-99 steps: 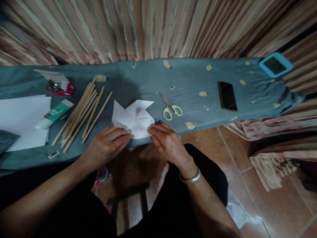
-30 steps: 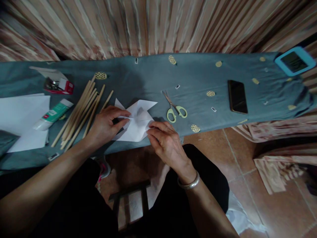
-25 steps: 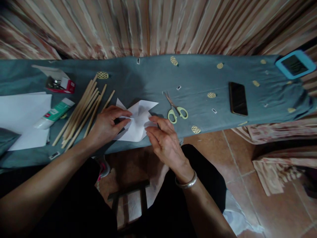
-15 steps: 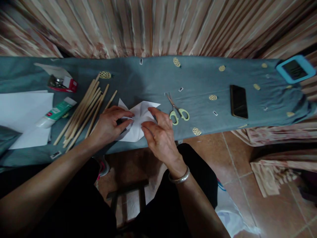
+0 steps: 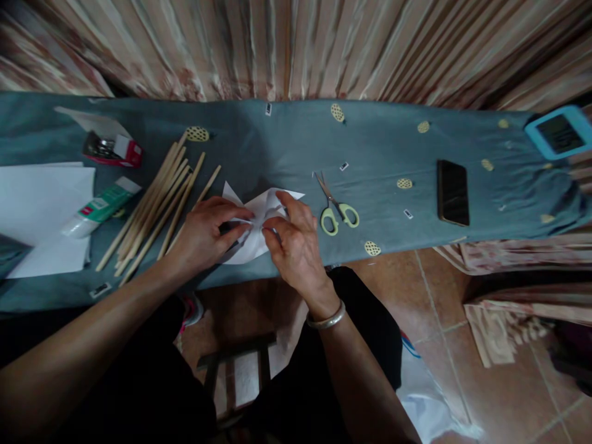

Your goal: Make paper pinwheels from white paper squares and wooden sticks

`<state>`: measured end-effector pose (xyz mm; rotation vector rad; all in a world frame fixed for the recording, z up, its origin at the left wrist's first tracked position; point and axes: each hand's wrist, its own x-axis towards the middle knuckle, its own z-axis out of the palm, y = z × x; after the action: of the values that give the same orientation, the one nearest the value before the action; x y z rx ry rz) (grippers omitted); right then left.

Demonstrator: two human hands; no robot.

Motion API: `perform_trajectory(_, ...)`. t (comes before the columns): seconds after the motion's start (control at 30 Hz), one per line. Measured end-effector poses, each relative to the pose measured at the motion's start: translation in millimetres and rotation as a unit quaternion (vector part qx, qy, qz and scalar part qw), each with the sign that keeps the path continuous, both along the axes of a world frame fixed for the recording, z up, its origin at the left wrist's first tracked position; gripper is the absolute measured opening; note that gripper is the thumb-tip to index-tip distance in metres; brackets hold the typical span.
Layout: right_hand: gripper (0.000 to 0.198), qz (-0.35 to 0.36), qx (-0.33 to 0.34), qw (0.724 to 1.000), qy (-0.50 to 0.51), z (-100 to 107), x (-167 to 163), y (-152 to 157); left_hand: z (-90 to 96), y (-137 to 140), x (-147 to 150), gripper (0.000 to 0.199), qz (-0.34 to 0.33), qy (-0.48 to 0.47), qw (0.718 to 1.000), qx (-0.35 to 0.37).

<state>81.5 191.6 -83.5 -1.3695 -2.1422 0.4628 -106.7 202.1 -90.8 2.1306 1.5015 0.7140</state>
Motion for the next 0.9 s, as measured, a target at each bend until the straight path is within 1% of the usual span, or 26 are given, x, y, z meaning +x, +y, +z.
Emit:
perform_trajectory(0.33,0.011,-0.006,-0.005,1.000,-0.013,-1.5,-3.6,1.0,0.0,-0.5,-0.4,0.018,-0.002,0.000,1.000,-0.003)
perform_trajectory(0.47,0.013,-0.013,-0.010,1.000,-0.022,-0.5,-4.2,0.5,0.2,-0.5,-0.2,0.018,-0.001,0.000,1.000,-0.007)
perform_trajectory(0.67,0.014,-0.008,0.001,0.999,-0.032,-0.3,-4.6,0.7,0.6,-0.5,-0.4,0.018,0.000,-0.008,1.000,-0.012)
perform_trajectory(0.9,0.014,-0.005,-0.011,1.000,-0.019,-2.2,-3.9,1.5,0.0,-0.1,0.0,0.019,-0.004,-0.007,1.000,-0.007)
